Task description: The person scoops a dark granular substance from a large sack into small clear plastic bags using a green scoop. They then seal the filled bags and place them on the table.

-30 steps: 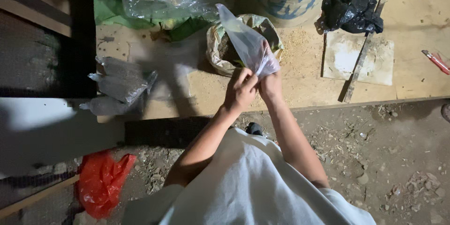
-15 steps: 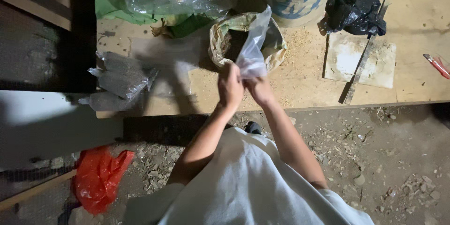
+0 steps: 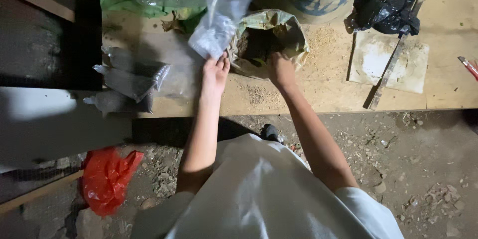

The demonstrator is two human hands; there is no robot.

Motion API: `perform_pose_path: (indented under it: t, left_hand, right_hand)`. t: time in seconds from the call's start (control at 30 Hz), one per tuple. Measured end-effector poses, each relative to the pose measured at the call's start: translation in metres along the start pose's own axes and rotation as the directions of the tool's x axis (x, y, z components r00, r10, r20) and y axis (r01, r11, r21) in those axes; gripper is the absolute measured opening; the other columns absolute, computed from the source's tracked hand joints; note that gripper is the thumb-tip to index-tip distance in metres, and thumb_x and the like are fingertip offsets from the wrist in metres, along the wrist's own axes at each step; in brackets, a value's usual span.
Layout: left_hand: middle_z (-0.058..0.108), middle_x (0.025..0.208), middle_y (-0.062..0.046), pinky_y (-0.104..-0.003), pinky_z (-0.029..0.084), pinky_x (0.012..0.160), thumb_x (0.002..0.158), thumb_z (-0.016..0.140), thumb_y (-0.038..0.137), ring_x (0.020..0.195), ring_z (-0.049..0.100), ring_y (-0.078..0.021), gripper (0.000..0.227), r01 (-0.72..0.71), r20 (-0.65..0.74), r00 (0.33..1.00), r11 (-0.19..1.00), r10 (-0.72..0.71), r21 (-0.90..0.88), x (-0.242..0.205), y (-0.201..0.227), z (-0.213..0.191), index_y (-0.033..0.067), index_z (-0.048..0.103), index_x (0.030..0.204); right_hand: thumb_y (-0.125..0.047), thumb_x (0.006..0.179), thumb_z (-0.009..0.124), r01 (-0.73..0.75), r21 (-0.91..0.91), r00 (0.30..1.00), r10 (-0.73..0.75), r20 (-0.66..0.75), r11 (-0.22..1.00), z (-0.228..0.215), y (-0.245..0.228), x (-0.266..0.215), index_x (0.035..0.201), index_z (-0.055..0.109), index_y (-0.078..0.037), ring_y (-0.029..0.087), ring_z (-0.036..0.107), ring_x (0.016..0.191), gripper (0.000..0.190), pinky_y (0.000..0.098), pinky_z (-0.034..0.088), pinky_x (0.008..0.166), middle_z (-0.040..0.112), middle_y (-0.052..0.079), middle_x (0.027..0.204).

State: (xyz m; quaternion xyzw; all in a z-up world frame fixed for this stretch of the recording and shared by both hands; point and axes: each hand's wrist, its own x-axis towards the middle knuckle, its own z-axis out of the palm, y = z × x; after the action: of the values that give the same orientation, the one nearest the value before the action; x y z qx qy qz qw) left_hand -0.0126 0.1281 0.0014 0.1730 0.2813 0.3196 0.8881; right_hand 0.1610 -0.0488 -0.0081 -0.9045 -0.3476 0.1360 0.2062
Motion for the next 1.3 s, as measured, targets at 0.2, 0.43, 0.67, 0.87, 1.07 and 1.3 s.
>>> perform_pose_path:
  t: [0.2,0.43,0.67,0.87,1.07,1.3]
  left_hand:
    - [0.064,0.125,-0.008,-0.033,0.044,0.101,0.098,0.069,0.025,0.117,0.061,-0.0183,0.046,-0.004,-0.13,0.972,0.567,0.196,0.824,0.043,-0.044,-0.023,0.0042,0.054,0.137]
    - [0.056,0.131,-0.019,-0.041,0.047,0.102,0.091,0.075,0.009,0.118,0.06,-0.0322,0.041,-0.443,0.354,0.87,0.226,0.345,0.868,0.095,-0.088,-0.059,-0.0041,0.058,0.125]
    - [0.072,0.114,-0.014,-0.037,0.056,0.094,0.08,0.07,0.002,0.105,0.07,-0.0267,0.025,-0.206,0.15,0.964,0.26,0.22,0.943,0.062,-0.089,-0.092,0.0062,0.076,0.105]
    - [0.066,0.107,-0.022,-0.042,0.053,0.082,0.082,0.076,0.003,0.097,0.066,-0.03,0.019,-0.504,0.452,0.824,0.075,0.342,0.86,0.03,-0.126,-0.097,-0.0025,0.075,0.1]
    - [0.074,0.095,-0.015,-0.037,0.056,0.076,0.091,0.072,0.011,0.083,0.072,-0.0235,0.018,-0.363,0.292,0.923,0.312,0.251,0.878,0.039,-0.125,-0.085,-0.0044,0.074,0.1]
    - [0.077,0.1,-0.015,-0.039,0.052,0.075,0.095,0.062,0.006,0.084,0.067,-0.0274,0.022,-0.308,0.25,0.951,0.481,0.184,0.821,0.015,-0.125,-0.04,-0.0037,0.074,0.111]
  right_hand:
    - [-0.026,0.101,0.053,0.019,-0.395,0.943,0.116,0.313,0.919,0.05,0.002,0.021,0.112,0.069,-0.004,0.036,0.068,0.108,0.029,0.0444,0.061,0.078,0.068,0.024,0.119]
    - [-0.027,0.099,0.055,-0.081,-0.361,0.904,0.221,0.366,0.929,0.059,0.003,0.012,0.11,0.072,-0.008,0.027,0.073,0.095,0.028,0.04,0.062,0.076,0.073,0.017,0.109]
    - [-0.022,0.105,0.045,-0.1,-0.37,0.891,0.249,0.38,0.924,-0.01,0.025,-0.006,0.139,0.047,-0.009,0.032,0.076,0.089,0.037,0.0421,0.063,0.067,0.073,0.021,0.108]
    - [-0.018,0.104,0.041,-0.143,-0.286,0.936,0.223,0.272,0.948,0.017,0.069,0.001,0.108,0.072,0.002,0.039,0.076,0.095,0.037,0.0465,0.064,0.077,0.074,0.027,0.105]
    - [-0.019,0.101,0.047,-0.216,-0.115,0.967,0.229,0.111,0.97,0.079,0.096,0.005,0.106,0.069,0.004,0.045,0.072,0.092,0.032,0.0503,0.059,0.08,0.072,0.03,0.098]
    - [-0.023,0.085,0.069,0.412,-0.393,0.854,-0.199,0.481,0.822,0.097,0.106,0.001,0.104,0.071,0.002,0.033,0.075,0.092,0.032,0.0387,0.061,0.079,0.073,0.021,0.105]
